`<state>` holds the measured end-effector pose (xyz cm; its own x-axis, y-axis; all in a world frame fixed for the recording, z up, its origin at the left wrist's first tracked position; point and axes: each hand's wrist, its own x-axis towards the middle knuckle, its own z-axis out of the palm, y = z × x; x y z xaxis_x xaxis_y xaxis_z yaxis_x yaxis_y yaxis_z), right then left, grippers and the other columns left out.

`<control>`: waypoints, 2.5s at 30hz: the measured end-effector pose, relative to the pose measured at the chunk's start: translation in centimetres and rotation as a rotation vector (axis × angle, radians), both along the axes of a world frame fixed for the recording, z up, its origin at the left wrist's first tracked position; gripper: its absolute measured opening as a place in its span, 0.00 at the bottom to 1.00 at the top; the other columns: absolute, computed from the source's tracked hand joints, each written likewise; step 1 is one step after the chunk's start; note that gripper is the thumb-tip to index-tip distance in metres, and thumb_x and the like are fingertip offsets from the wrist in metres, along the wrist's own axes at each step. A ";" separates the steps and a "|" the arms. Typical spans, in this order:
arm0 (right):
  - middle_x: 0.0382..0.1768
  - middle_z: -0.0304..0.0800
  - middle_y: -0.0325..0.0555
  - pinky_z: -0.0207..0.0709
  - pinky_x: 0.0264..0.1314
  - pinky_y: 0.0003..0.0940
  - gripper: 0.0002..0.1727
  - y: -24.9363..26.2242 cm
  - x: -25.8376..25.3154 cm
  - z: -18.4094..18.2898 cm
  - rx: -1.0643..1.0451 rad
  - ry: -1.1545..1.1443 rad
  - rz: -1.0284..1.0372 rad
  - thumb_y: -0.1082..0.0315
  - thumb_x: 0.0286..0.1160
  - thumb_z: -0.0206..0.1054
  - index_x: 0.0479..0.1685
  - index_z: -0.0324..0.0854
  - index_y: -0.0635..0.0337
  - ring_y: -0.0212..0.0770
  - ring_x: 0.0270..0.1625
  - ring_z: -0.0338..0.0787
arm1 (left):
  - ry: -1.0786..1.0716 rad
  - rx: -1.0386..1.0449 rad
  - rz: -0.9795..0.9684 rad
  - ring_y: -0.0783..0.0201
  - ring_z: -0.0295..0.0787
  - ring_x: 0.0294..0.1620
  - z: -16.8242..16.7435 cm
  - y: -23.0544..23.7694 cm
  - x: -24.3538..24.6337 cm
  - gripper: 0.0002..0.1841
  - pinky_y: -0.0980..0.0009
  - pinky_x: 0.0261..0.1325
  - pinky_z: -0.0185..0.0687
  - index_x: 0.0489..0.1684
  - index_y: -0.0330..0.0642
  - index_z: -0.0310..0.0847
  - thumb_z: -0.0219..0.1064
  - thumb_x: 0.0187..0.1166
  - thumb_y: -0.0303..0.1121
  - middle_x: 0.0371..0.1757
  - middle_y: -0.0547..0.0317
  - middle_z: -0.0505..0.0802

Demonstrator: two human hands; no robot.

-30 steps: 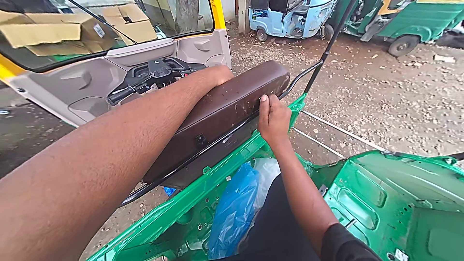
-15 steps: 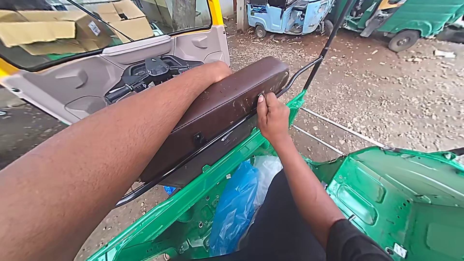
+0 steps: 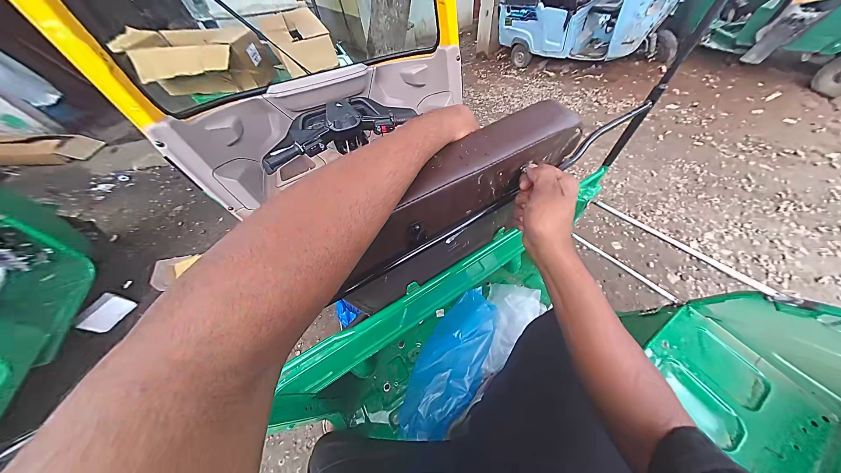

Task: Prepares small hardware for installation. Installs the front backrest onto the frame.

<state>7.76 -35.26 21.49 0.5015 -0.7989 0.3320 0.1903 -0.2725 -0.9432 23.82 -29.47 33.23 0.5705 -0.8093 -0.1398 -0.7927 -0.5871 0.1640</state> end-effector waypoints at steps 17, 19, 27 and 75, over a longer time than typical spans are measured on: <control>0.17 0.75 0.36 0.68 0.17 0.28 0.16 12.2 -12.5 -20.7 0.140 0.297 0.565 0.61 0.87 0.63 0.31 0.84 0.60 0.31 0.15 0.72 | 2.086 -1.816 0.547 0.76 0.67 0.08 -29.9 22.9 -22.1 0.25 0.80 0.14 0.67 0.45 0.40 0.82 0.40 0.96 0.47 0.12 0.72 0.71; 0.19 0.79 0.35 0.69 0.22 0.26 0.13 14.0 -11.9 -22.8 0.115 0.299 0.538 0.62 0.85 0.64 0.35 0.87 0.60 0.29 0.19 0.74 | 2.082 -1.910 0.685 0.74 0.74 0.12 -36.6 23.7 -22.4 0.28 0.79 0.19 0.75 0.55 0.39 0.83 0.38 0.95 0.49 0.16 0.69 0.78; 0.37 0.90 0.38 0.87 0.39 0.25 0.06 17.3 -12.1 -25.3 -0.200 0.351 0.621 0.69 0.76 0.70 0.44 0.92 0.57 0.28 0.36 0.88 | 2.031 -1.885 0.580 0.50 0.83 0.76 -40.9 25.6 -22.1 0.42 0.57 0.74 0.81 0.81 0.39 0.72 0.27 0.91 0.62 0.77 0.42 0.84; 0.47 0.93 0.46 0.88 0.56 0.30 0.13 17.7 -11.1 -26.7 -0.665 0.550 0.557 0.69 0.75 0.67 0.53 0.94 0.55 0.37 0.49 0.92 | 2.173 -1.780 0.396 0.47 0.69 0.87 -42.5 24.8 -21.9 0.44 0.55 0.85 0.68 0.88 0.36 0.61 0.26 0.89 0.64 0.87 0.39 0.72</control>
